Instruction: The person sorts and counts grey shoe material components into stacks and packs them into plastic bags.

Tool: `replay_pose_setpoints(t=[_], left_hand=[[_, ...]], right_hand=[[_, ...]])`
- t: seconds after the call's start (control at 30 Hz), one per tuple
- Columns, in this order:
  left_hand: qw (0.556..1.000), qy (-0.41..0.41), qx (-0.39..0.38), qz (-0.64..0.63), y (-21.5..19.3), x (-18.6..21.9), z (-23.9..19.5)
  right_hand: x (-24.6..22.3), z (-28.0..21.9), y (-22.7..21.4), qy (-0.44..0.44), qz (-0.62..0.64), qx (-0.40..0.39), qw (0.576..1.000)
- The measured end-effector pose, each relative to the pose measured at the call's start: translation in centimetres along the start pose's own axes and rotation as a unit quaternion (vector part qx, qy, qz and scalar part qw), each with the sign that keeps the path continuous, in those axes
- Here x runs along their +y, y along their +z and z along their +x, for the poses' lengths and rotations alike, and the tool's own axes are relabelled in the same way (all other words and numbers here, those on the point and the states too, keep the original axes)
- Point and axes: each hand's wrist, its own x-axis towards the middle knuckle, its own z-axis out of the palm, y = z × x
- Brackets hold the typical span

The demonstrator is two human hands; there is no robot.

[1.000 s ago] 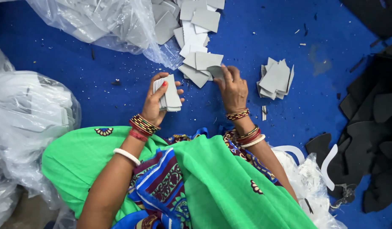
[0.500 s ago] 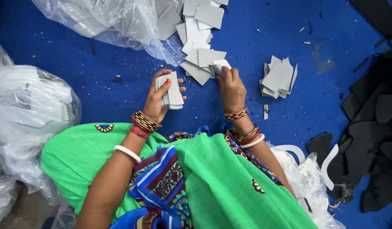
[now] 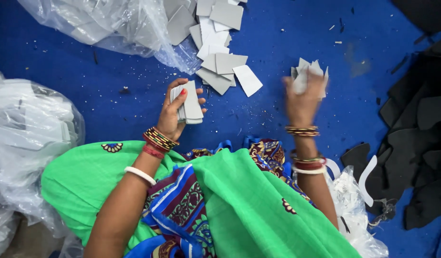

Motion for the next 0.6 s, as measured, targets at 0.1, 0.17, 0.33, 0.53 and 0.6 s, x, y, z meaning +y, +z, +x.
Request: replay_pose_setpoints(t=[0.1,0.17,0.33,0.53,0.6], left_hand=[[1.0,-0.01,0.0,0.001,-0.3,0.0,-0.2],[1.0,0.003,-0.002,-0.003,-0.5,0.0,-0.1],[1.0,0.004,0.007,0.001,-0.1,0.0,0.2],[1.0,0.006,-0.009,-0.018,0.0,0.2,-0.4],[0.999,-0.003,-0.022,-0.033,0.0,-0.1,-0.5]], right_hand=[[-3.9,-1.5,4.1,-0.037,0.138,-0.175,0.974],[-8.2,-1.3,4.5,-0.043,0.05,-0.213,0.975],[-5.2,-2.8,8.3,-0.094,-0.061,-0.191,0.975],[-10.0,-0.6,2.7,0.086,0.265,-0.271,0.922],[-13.3,-1.5,0.8,0.188,0.492,-0.34,0.779]])
